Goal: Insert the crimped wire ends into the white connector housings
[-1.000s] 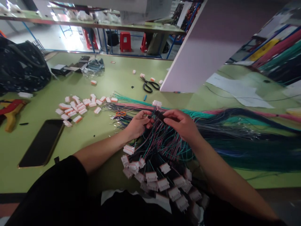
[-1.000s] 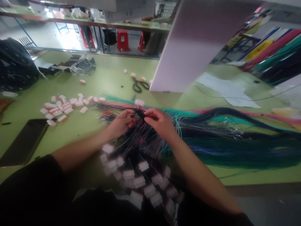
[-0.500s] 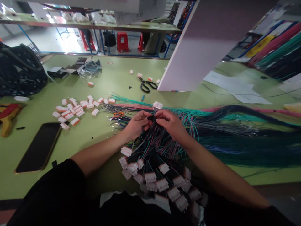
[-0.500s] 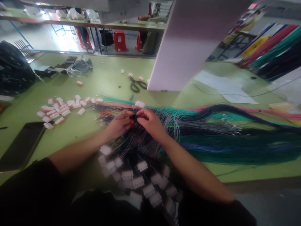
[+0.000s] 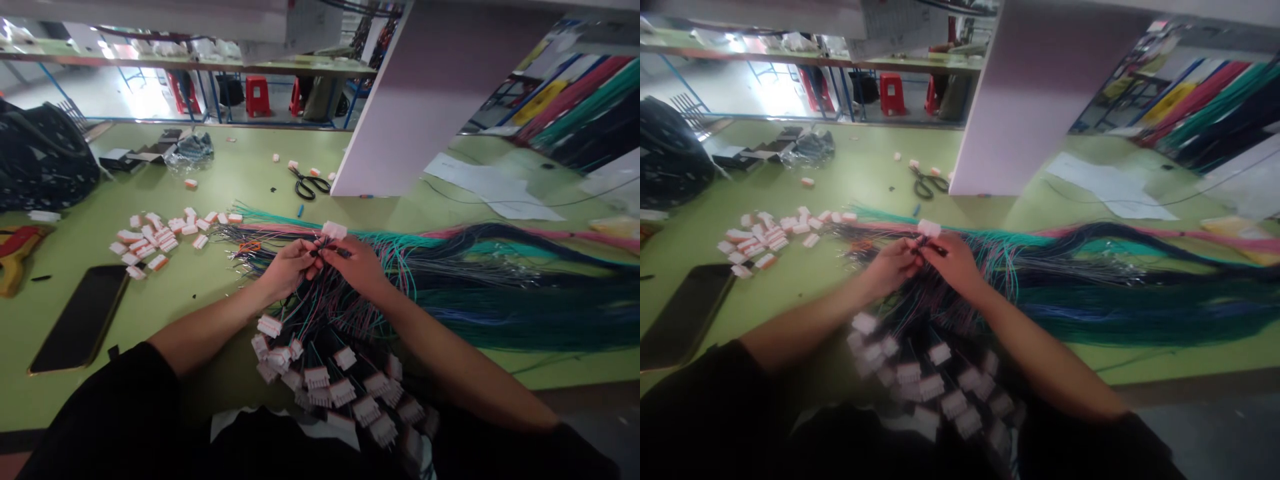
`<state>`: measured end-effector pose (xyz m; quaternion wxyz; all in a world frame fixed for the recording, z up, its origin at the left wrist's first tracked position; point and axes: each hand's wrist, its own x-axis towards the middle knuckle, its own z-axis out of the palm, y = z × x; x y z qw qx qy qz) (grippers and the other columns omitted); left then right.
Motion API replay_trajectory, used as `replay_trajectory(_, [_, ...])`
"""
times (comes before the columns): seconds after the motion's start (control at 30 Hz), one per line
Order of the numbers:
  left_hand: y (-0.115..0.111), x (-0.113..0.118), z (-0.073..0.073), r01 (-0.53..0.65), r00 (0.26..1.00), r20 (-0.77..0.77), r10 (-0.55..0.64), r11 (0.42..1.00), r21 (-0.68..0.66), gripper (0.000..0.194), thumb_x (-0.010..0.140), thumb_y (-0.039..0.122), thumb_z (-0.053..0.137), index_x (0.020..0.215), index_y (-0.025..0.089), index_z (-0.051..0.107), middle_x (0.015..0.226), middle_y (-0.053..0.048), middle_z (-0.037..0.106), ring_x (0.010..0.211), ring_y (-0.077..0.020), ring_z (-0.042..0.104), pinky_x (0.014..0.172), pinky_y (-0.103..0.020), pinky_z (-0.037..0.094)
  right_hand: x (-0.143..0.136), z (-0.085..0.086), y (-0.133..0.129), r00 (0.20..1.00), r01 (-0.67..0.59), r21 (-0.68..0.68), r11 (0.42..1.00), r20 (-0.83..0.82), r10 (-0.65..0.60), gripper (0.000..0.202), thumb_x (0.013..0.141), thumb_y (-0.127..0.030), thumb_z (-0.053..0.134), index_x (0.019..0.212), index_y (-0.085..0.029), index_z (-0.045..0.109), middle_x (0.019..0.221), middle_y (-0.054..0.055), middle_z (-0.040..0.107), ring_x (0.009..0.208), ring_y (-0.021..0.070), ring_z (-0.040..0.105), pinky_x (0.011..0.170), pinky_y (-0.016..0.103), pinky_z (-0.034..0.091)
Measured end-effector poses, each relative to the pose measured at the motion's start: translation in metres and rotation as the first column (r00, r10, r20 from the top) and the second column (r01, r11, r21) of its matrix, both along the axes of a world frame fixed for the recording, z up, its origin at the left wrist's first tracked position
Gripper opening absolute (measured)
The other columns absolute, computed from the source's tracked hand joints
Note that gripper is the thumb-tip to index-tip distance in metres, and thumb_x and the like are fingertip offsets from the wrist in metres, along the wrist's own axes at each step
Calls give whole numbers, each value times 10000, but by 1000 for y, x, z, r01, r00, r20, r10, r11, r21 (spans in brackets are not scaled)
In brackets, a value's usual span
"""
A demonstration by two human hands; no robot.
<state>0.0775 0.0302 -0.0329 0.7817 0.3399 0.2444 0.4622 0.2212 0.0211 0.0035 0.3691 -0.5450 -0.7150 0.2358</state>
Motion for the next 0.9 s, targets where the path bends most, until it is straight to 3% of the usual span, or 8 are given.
replay_trajectory(0.13, [2,-3,-1,62,997,36,-61,998,-25,141,693,96,637,720,140,506,587,7,571,458,-69,473,476,-206,344,3,-5,4,998,-58,129,990,-6,60,77,720,-296,606,729,-269,677,854,32,677,901,226,597,884,415,410])
replay_trajectory(0.3, [12,-9,-4,256,966,78,-248,960,-114,156,643,46,661,732,120,556,603,-5,586,460,-61,459,555,-240,396,5,-15,13,953,-166,-37,985,-264,151,140,673,-385,653,701,-248,665,813,4,670,835,191,615,847,391,454])
replay_trajectory(0.37, [14,-9,-5,281,958,95,-272,953,-112,180,626,29,665,736,123,558,606,0,586,449,-55,448,564,-249,402,5,-16,14,915,-222,-79,972,-360,180,154,651,-386,666,689,-237,654,858,1,669,831,175,616,826,369,465])
replay_trajectory(0.47, [13,-7,-5,226,968,130,-213,970,-89,221,606,18,677,752,129,553,608,19,562,467,-56,466,539,-234,387,2,-14,10,906,-224,-89,971,-385,174,163,625,-368,691,691,-229,637,984,9,654,903,178,605,823,344,462])
replay_trajectory(0.67, [6,-9,0,105,988,114,-99,993,-47,259,601,60,677,812,146,552,721,3,607,583,-107,571,583,-260,439,-5,-9,-2,931,-49,-152,987,-365,-10,163,683,-375,628,661,-217,594,605,-38,585,630,150,570,697,316,456])
replay_trajectory(0.9, [8,-10,4,76,987,145,-75,997,0,216,620,145,691,800,137,574,724,0,609,667,-108,575,663,-247,447,-10,-13,-4,928,52,-92,994,-363,-82,131,626,-326,655,678,-213,612,719,-19,627,716,157,573,732,316,450])
